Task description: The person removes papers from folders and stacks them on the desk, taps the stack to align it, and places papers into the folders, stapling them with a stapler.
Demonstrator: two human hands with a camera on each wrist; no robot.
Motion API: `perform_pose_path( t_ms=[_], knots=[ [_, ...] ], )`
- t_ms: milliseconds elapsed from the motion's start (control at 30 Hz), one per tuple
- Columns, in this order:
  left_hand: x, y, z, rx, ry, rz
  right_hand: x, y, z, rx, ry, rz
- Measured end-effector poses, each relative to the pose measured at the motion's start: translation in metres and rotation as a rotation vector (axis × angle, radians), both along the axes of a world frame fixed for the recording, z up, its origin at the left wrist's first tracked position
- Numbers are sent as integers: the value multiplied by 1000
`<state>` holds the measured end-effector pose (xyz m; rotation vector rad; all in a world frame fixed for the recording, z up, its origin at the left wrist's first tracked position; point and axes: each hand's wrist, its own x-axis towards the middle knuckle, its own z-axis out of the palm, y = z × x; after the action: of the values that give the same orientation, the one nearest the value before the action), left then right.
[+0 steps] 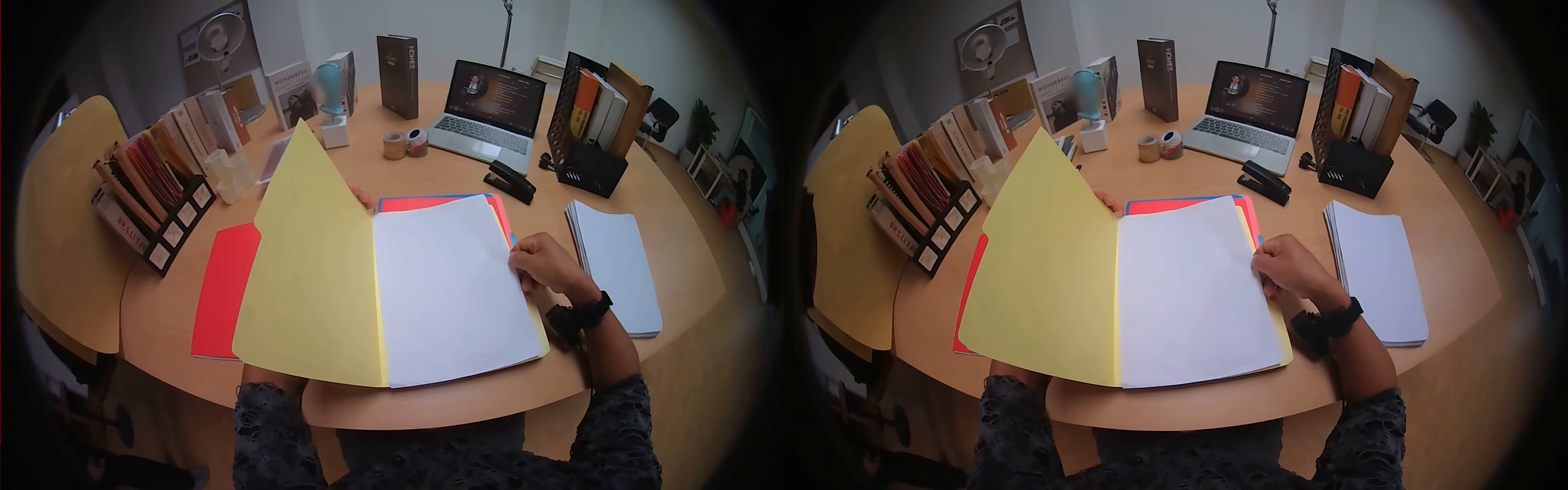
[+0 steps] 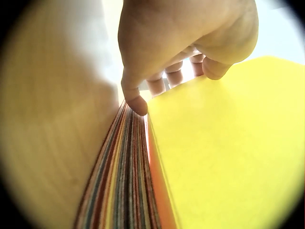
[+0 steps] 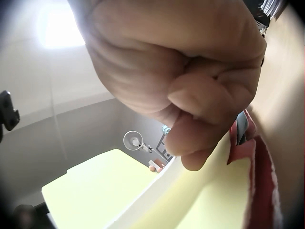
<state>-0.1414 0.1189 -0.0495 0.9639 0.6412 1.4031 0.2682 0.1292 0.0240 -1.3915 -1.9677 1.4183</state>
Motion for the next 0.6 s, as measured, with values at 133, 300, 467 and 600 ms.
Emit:
perform_pose_path(
  t_ms=[133,300,467,600],
  knots=[
    [4,15,5,6,-3,-11,-1,1,-3,-18,-4,-16],
    [-2,12,5,9,-7,-31,-1,0,-4,-1,-20,26],
    [-1,15,3,16,-11,-49,-1,0,-5,-2,-30,31],
    [1,15,2,24,-11,-69,-2,-4,-1,7,-26,31]
  ],
)
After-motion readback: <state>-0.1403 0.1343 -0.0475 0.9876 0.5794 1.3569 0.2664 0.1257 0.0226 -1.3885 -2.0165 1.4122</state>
